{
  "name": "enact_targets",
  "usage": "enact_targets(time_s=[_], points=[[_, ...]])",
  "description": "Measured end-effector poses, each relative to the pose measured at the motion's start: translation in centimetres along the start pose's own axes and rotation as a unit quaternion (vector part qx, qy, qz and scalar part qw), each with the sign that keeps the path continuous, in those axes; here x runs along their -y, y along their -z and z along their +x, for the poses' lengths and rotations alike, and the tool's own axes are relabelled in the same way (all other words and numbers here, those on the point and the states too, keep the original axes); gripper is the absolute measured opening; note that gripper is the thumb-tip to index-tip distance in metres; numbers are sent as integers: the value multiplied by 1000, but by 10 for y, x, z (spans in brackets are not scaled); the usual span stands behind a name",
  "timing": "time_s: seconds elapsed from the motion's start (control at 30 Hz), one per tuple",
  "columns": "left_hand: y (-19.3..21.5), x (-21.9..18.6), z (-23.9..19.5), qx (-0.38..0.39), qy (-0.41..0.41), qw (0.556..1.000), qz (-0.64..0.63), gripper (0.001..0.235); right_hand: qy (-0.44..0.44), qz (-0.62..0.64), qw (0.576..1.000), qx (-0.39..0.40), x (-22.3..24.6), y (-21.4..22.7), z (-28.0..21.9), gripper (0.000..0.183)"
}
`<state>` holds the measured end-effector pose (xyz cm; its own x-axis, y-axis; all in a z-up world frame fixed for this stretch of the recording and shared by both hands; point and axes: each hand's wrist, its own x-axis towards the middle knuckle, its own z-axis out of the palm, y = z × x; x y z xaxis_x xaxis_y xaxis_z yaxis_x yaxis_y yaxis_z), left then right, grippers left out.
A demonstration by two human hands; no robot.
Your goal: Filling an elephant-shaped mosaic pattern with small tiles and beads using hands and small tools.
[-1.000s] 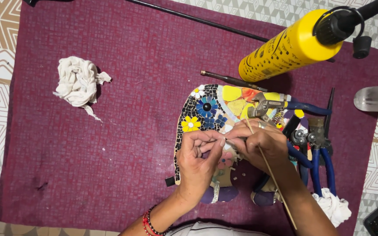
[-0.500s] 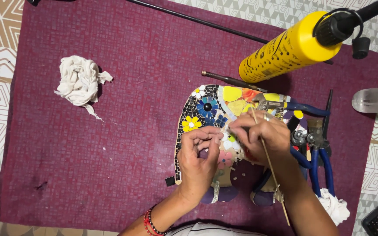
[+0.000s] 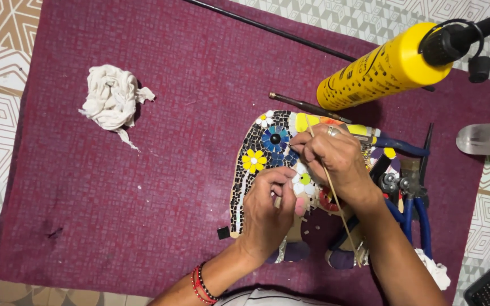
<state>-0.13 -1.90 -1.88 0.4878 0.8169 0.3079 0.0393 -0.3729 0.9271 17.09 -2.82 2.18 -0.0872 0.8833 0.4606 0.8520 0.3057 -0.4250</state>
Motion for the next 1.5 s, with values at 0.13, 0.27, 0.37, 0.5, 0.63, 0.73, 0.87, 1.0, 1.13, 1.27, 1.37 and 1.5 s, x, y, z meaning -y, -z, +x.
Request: enact_targets(time_s=[0.13,0.27,0.37,0.5,0.63,0.73,0.87,1.0,1.13,1.27,1.37,1.5], points=[[1,-2,1,2,4,1000,7,15,-11,-10,1000,15,-1,0,-4,36],[2,-5,3,-2,10,1000,12,13,-13,-12,1000,12,-3,-2,-7,35],[2,-4,2,0,7,1000,16,14,-3,-16,1000,9,-3,-3,-6,36],[3,-5,3,0,7,1000,14,16,-8,-18,1000,10,-3,-3,-6,35],[4,-7,3,1,17,1000,18,13,-10,-13,1000,7,-3,-4,-5,36],[4,-7,4,-1,15,1000,20,11,-10,-23,1000,11,-4,-4,-6,36],[3,-6,4,-5,17,999,27,12,-9,-14,1000,9,-1,-2,-3,36],[3,-6,3,-4,14,999,28,12,-11,-12,1000,10,0,-3,-2,38],[3,-6,3,-3,14,999,30,14,-12,-14,1000,12,0,-3,-1,39],[3,-6,4,-6,15,999,28,11,4,-42,999,10,-2,-4,-2,36],[3,-5,2,-6,14,999,29,13,7,-53,998,13,-2,-4,-4,36],[2,-4,3,-1,12,999,32,15,13,-47,999,15,-1,-3,-2,35]])
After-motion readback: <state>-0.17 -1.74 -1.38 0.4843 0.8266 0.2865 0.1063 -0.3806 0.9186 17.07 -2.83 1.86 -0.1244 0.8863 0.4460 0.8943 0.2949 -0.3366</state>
